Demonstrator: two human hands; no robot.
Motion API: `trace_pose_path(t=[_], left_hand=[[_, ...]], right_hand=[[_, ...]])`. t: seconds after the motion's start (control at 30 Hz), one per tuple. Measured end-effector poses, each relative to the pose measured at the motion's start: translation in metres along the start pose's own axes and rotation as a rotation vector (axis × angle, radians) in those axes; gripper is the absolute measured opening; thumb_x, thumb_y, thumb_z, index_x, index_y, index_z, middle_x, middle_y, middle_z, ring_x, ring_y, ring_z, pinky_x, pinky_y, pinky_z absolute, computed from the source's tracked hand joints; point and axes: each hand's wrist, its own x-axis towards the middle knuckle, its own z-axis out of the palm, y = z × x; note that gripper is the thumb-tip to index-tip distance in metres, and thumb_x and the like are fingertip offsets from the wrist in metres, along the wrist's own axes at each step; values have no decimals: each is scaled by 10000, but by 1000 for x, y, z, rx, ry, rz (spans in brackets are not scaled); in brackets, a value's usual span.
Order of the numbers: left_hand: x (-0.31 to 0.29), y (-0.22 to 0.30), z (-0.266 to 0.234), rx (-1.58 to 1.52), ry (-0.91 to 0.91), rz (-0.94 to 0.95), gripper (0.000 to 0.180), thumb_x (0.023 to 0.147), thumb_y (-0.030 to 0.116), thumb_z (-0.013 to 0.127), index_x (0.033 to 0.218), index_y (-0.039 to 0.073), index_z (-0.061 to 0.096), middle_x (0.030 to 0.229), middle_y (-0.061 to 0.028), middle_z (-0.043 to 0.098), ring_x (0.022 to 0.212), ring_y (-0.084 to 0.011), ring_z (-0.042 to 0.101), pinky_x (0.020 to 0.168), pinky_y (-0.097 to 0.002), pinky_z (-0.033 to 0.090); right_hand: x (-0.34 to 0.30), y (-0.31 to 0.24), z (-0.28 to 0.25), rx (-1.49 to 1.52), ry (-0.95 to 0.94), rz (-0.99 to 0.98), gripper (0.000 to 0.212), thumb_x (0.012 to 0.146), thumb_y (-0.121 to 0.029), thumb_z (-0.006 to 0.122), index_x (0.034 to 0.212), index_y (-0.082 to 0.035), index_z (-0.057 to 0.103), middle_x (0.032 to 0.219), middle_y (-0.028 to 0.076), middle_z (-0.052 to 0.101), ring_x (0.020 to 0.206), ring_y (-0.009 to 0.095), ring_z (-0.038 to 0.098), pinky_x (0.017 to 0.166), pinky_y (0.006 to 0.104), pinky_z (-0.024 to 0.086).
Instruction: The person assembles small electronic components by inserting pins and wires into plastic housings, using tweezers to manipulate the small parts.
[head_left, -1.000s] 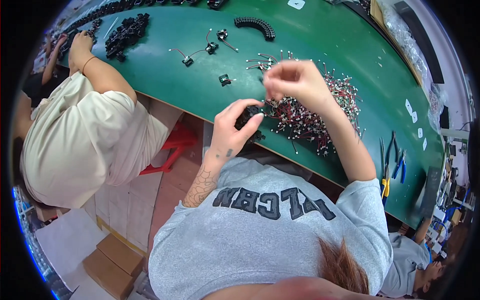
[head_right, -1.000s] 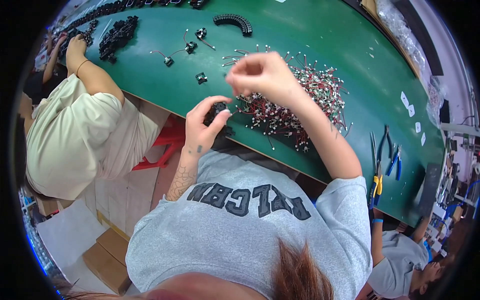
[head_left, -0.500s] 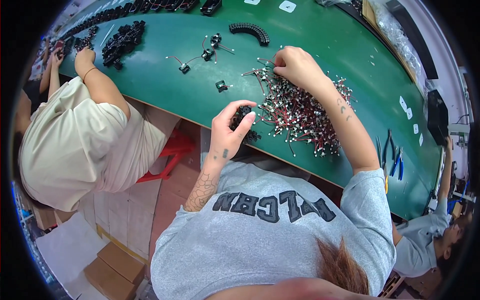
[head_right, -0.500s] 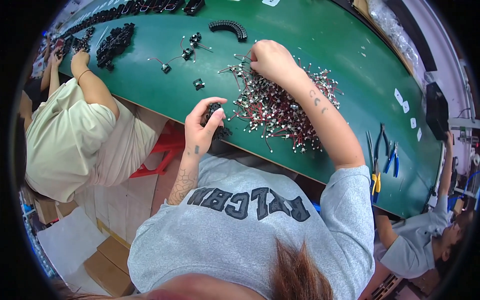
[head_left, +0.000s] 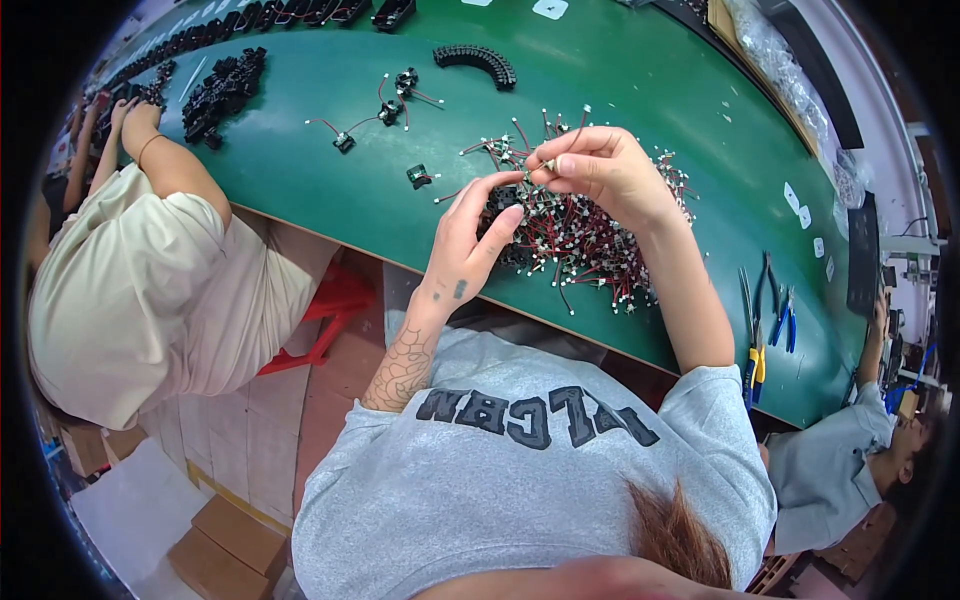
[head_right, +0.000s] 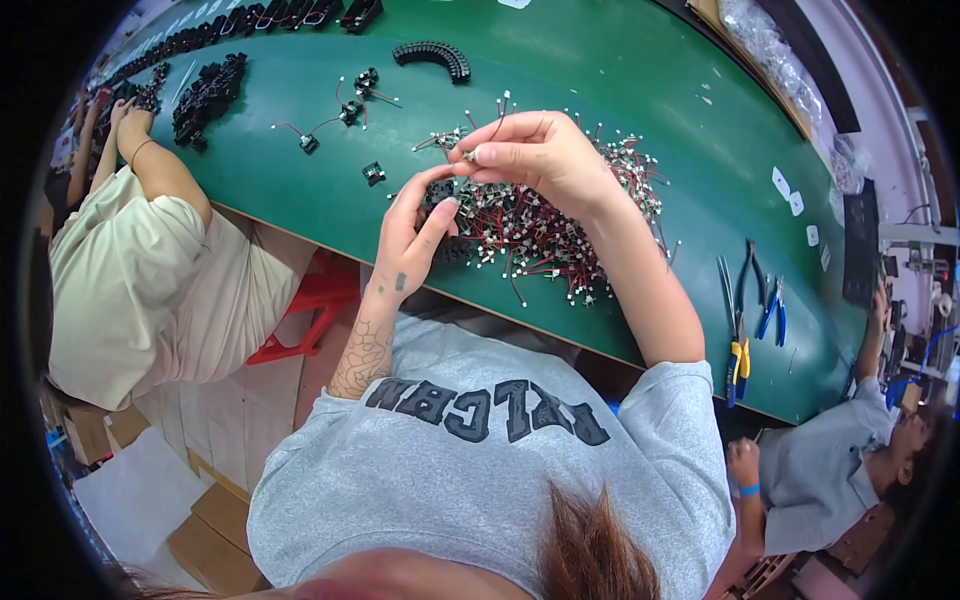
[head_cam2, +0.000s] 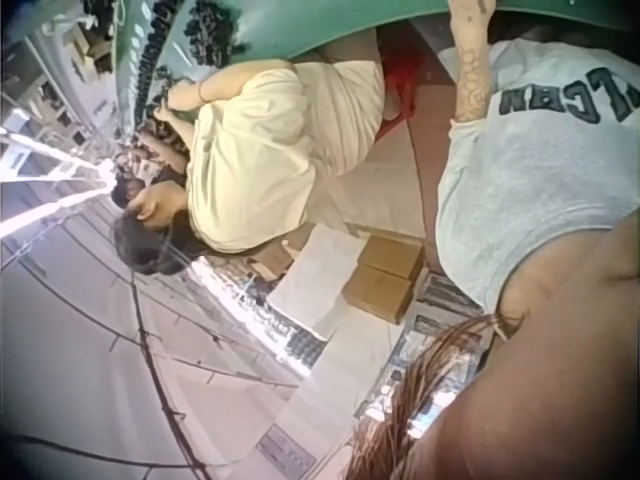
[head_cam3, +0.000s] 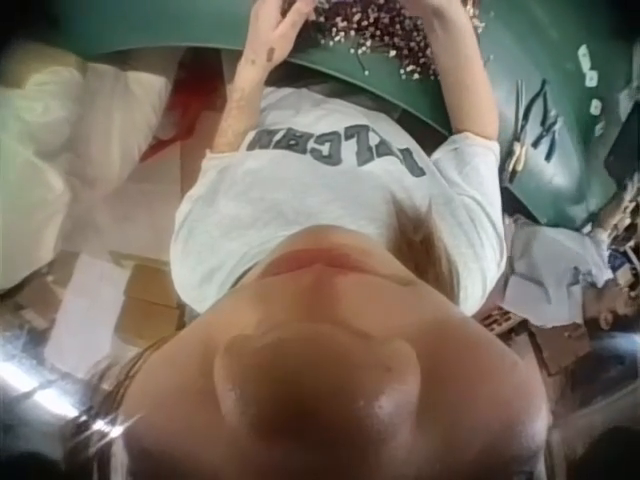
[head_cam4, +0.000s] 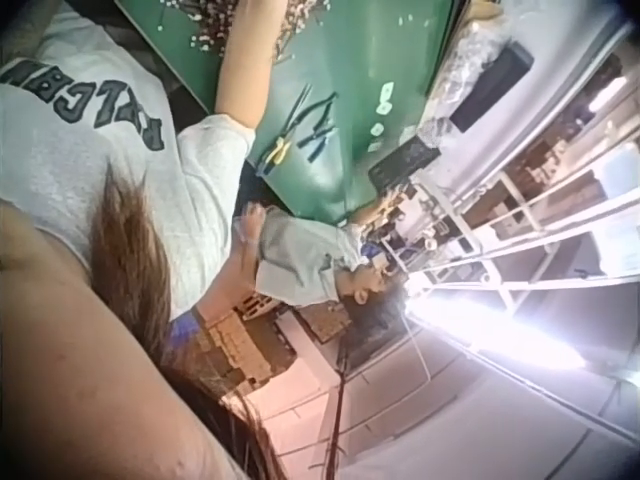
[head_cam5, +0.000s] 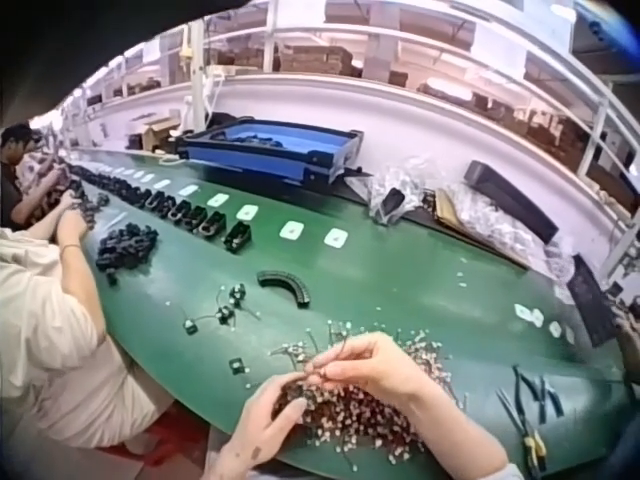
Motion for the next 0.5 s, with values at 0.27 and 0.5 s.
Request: trace_pose_path(t=[0.27,0.5], left_hand=[[-5,-1,-1,15,32,37,286,887,144,591,1150,33,573,1024,-85,605,823,-192,542,758,-290,429],[-2,1,-5,84,20,60,284,879,136,608,1132,19,559,967,-88,587,797,-196,532,734,-293,432]], right_hand=[[-9,15,6,-250,-57,-252,80,792,-19,715,867,-2,740,887,95,719,678,108,608,619,183,489],[-9,22,14,-403,32,-238,80,792,-1,705,864,-5,741,865,68,687,697,101,561,597,183,436]])
